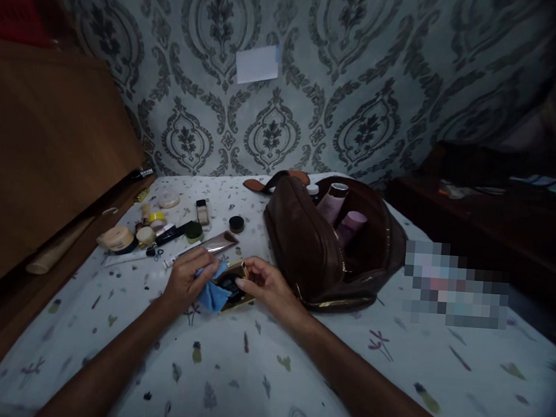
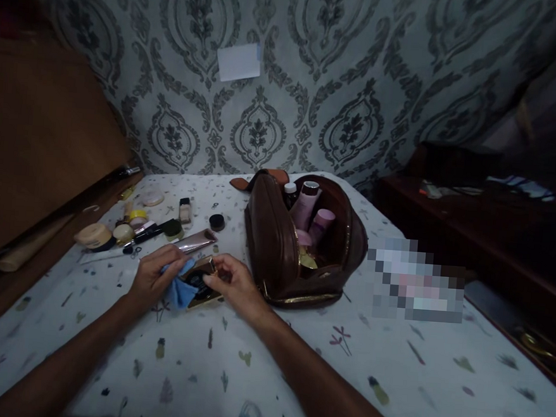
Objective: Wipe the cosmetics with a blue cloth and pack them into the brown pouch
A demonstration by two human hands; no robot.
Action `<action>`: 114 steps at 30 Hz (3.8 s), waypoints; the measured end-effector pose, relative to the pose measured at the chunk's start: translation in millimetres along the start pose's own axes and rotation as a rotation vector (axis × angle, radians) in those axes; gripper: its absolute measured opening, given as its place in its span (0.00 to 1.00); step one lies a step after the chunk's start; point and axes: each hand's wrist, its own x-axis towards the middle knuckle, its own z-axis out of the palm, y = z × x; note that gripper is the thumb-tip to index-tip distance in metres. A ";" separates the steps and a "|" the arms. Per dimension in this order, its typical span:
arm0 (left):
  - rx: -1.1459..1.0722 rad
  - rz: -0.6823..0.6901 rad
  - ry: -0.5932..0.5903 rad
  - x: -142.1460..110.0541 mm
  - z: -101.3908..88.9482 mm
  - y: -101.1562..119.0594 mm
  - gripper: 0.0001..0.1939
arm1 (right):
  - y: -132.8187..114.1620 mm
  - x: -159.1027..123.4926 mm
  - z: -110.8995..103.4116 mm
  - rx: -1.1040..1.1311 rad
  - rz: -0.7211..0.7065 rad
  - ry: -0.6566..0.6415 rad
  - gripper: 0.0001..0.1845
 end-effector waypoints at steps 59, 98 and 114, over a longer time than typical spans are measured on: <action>-0.460 -0.374 -0.007 -0.5 0.9 -14.0 0.36 | -7.8 -5.6 12.5 0.590 0.258 0.053 0.31; -0.354 -0.456 0.112 2.5 1.6 -3.9 0.18 | 0.4 -7.1 14.2 0.475 0.203 0.117 0.28; 0.071 0.211 0.159 -6.3 8.8 12.1 0.20 | -3.9 -10.2 21.1 0.617 0.257 0.007 0.29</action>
